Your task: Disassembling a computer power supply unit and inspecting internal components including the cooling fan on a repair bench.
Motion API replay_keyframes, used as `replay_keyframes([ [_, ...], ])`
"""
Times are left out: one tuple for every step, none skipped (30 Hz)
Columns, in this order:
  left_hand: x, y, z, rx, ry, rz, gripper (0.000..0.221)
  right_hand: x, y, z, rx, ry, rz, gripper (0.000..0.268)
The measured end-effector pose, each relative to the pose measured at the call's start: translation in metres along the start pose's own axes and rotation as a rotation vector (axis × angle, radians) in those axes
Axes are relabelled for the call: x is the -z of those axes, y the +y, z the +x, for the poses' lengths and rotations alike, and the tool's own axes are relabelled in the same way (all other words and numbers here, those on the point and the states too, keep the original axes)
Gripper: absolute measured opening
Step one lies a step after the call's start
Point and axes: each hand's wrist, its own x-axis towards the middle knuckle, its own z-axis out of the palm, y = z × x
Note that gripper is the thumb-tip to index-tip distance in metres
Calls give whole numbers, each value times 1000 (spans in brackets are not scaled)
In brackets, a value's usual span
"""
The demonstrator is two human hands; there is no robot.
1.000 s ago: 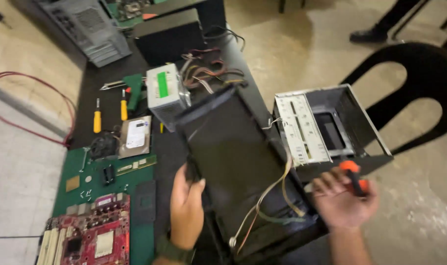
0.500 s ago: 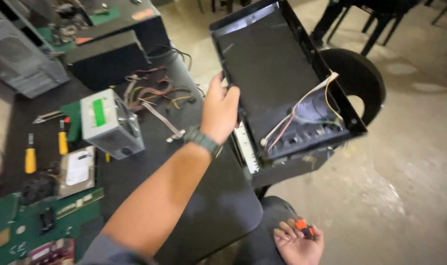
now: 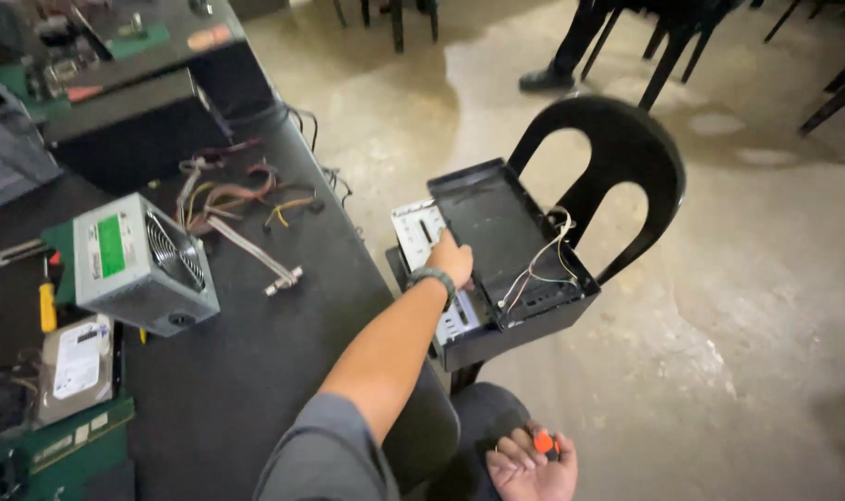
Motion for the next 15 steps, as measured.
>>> replay_keyframes([
  [-2,0,-3,17,-33,21,37,-3,2,-4,14,70,55,23],
  [0,7,-2,16,-59,45,46,-4,3,0,26,120,107,22],
  [2,15,-8,14,-55,47,46,-3,2,1,24,117,109,22],
  [4,21,-15,32,-81,40,54,-1,1,0,42,140,126,22],
  [6,27,-21,50,-107,34,63,1,0,0,59,164,142,22],
  [5,25,-21,50,-106,35,63,5,-2,-1,58,163,144,22],
  [4,23,-21,50,-130,-1,65,8,-4,-2,52,173,120,23],
  [3,23,-20,45,-153,-34,67,13,-7,0,46,176,96,25],
  [1,22,-14,40,-151,-31,67,12,-7,5,47,170,98,25],
  [-1,17,-10,72,-136,-52,64,11,-5,8,24,115,93,24],
  [-3,12,-6,103,-121,-74,61,10,-4,10,2,60,88,23],
  [-4,12,-4,105,-118,-71,61,11,-4,10,1,60,93,23],
  [-4,12,-3,95,-106,-39,63,12,-4,10,11,85,90,22],
  [-4,13,-2,84,-95,-10,64,13,-5,10,19,109,85,21],
  [-4,12,-1,86,-91,-8,64,14,-5,11,17,109,89,21],
])
